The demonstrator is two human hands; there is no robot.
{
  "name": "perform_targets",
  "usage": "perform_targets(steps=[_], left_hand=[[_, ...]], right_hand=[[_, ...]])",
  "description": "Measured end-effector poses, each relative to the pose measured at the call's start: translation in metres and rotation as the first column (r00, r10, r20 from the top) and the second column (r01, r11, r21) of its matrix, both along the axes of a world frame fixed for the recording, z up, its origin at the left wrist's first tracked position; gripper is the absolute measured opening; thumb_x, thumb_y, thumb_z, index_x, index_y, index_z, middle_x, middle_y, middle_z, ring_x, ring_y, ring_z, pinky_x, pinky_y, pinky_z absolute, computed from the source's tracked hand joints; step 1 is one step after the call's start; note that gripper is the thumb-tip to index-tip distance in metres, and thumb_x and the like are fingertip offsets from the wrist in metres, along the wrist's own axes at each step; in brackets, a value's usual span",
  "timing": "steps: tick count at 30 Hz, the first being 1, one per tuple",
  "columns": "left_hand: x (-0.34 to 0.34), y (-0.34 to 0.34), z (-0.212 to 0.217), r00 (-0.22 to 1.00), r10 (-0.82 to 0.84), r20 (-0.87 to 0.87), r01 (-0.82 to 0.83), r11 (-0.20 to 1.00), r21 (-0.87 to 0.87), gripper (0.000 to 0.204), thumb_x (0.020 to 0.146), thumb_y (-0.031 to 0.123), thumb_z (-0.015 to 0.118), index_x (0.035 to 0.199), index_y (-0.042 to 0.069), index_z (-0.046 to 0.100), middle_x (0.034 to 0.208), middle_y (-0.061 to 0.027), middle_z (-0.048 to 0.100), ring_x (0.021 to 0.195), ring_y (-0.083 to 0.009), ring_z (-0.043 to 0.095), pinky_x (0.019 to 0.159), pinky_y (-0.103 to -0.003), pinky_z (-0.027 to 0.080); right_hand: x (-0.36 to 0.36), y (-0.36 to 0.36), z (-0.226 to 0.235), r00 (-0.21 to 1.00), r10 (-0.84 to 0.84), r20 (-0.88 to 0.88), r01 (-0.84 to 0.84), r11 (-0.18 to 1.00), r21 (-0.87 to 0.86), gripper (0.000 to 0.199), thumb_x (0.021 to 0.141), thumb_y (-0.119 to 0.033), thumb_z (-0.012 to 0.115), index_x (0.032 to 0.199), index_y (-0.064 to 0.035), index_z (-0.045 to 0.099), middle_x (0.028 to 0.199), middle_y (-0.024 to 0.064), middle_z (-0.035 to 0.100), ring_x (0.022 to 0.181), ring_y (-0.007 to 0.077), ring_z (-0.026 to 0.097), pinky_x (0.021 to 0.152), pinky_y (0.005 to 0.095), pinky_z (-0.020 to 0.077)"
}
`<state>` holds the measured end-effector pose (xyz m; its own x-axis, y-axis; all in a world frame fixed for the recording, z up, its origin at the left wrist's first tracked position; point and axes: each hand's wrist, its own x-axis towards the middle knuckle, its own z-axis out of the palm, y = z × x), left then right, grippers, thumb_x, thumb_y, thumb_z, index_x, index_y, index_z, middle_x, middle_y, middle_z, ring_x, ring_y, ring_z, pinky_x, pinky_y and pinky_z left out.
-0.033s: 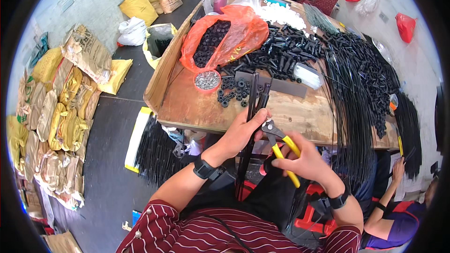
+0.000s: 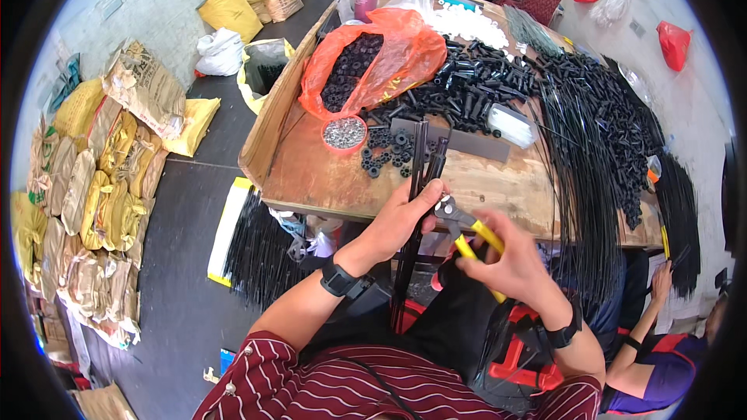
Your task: The person gathers a bundle of black rods, trims the ends with yellow-handled shears, and then slides a black plastic component onto the bundle. They finish by securing the component to the rods using a thin wire and the shears.
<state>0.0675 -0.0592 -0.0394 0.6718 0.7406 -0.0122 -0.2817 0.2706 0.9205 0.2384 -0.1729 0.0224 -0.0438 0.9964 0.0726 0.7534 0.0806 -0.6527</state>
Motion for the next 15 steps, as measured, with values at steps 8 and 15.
perform_targets(steps=[8, 15], left_hand=[[-0.001, 0.004, -0.001, 0.996, -0.036, 0.082, 0.037, 0.999, -0.013, 0.033, 0.098, 0.039, 0.048, 0.105, 0.008, 0.053, 0.079, 0.0020, 0.049, 0.063, -0.0063, 0.045, 0.056, -0.022, 0.036], [-0.001, 0.003, -0.004, 0.997, 0.058, 0.048, -0.056, 0.998, -0.040, 0.034, 0.097, 0.041, 0.049, 0.103, 0.008, 0.053, 0.078, 0.0012, 0.049, 0.062, -0.0065, 0.044, 0.056, -0.022, 0.036]], right_hand=[[0.013, -0.001, 0.002, 0.795, -0.200, -0.572, -0.129, 0.867, -0.482, 0.044, 0.089, -0.020, 0.061, 0.125, 0.0004, 0.047, 0.079, 0.0107, 0.066, 0.066, 0.0189, 0.066, 0.058, 0.0318, 0.0512], [0.009, 0.000, -0.007, 0.971, 0.043, 0.237, -0.088, 0.979, 0.183, 0.059, 0.073, -0.014, 0.073, 0.126, -0.0030, 0.048, 0.088, 0.0139, 0.064, 0.068, 0.0340, 0.065, 0.057, 0.0382, 0.0511]])
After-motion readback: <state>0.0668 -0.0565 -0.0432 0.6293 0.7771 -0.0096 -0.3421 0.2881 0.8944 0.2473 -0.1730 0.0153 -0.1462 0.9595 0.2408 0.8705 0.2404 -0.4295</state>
